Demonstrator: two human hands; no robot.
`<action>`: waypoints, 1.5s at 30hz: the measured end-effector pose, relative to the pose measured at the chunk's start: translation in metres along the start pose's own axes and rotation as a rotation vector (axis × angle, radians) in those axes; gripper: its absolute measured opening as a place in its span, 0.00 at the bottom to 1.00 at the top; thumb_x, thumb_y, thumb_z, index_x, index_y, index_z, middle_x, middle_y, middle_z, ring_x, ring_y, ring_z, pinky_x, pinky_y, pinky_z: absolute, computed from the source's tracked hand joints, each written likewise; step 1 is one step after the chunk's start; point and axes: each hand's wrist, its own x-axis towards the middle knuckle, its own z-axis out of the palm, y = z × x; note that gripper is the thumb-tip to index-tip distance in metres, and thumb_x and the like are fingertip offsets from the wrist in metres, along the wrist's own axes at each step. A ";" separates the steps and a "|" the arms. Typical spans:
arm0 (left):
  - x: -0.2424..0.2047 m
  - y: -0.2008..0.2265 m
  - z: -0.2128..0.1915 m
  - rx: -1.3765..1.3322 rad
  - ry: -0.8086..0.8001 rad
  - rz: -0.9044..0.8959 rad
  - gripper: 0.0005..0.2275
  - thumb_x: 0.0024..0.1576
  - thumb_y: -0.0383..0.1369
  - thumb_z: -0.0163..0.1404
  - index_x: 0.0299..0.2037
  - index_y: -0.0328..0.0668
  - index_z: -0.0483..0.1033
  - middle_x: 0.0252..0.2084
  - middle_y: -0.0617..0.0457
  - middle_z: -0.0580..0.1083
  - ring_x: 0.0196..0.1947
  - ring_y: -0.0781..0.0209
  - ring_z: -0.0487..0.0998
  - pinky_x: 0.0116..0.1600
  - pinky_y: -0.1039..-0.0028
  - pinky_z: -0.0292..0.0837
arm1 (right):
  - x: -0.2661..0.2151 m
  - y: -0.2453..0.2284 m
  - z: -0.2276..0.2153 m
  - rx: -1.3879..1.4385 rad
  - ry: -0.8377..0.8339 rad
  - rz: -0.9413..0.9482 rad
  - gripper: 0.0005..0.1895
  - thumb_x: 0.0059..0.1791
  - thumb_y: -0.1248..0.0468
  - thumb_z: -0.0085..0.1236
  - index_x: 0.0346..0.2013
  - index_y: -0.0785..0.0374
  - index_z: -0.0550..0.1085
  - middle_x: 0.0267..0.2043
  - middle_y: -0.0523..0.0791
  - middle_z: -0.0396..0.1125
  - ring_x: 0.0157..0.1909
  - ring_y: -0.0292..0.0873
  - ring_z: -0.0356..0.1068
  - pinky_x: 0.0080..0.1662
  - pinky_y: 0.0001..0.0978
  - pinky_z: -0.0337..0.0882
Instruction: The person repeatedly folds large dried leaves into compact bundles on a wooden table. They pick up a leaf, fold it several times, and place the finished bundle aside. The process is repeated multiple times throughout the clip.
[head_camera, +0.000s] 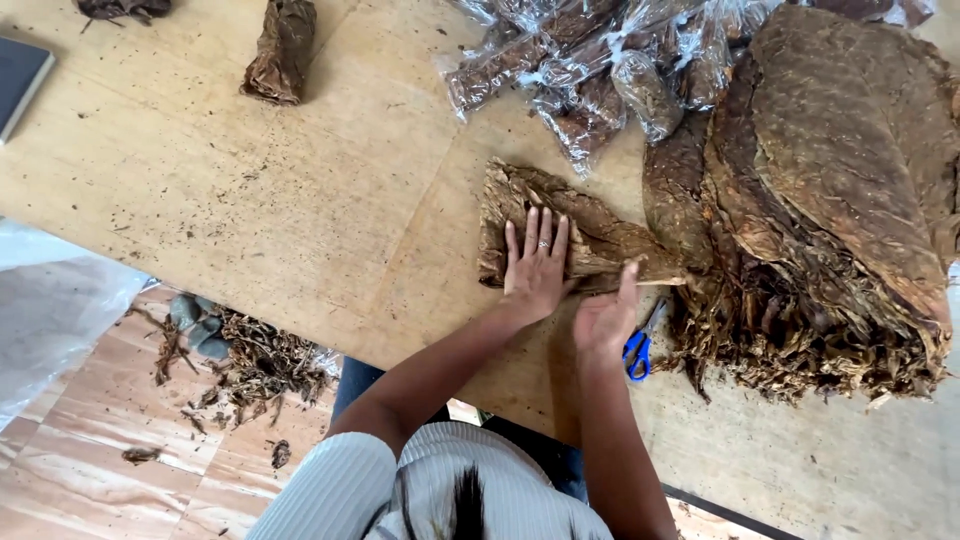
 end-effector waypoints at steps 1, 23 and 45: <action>-0.002 0.001 -0.002 0.082 -0.048 0.005 0.42 0.55 0.56 0.43 0.71 0.43 0.33 0.73 0.40 0.36 0.72 0.42 0.27 0.68 0.40 0.19 | -0.005 -0.007 0.009 0.038 -0.032 -0.016 0.20 0.50 0.52 0.58 0.55 0.41 0.67 0.58 0.42 0.65 0.56 0.44 0.68 0.53 0.41 0.74; -0.012 -0.053 0.023 0.272 0.088 0.576 0.15 0.55 0.45 0.35 0.47 0.49 0.64 0.51 0.53 0.59 0.55 0.48 0.49 0.57 0.45 0.41 | -0.058 -0.035 0.082 -1.380 -1.021 -0.553 0.24 0.56 0.52 0.33 0.64 0.57 0.61 0.72 0.45 0.45 0.72 0.56 0.39 0.67 0.55 0.40; -0.030 -0.142 -0.041 0.188 0.563 0.984 0.13 0.61 0.34 0.42 0.55 0.50 0.68 0.51 0.54 0.72 0.52 0.55 0.74 0.52 0.69 0.72 | -0.069 -0.052 0.104 -2.037 -1.267 -0.382 0.48 0.46 0.27 0.26 0.66 0.59 0.52 0.75 0.48 0.24 0.74 0.57 0.21 0.68 0.55 0.35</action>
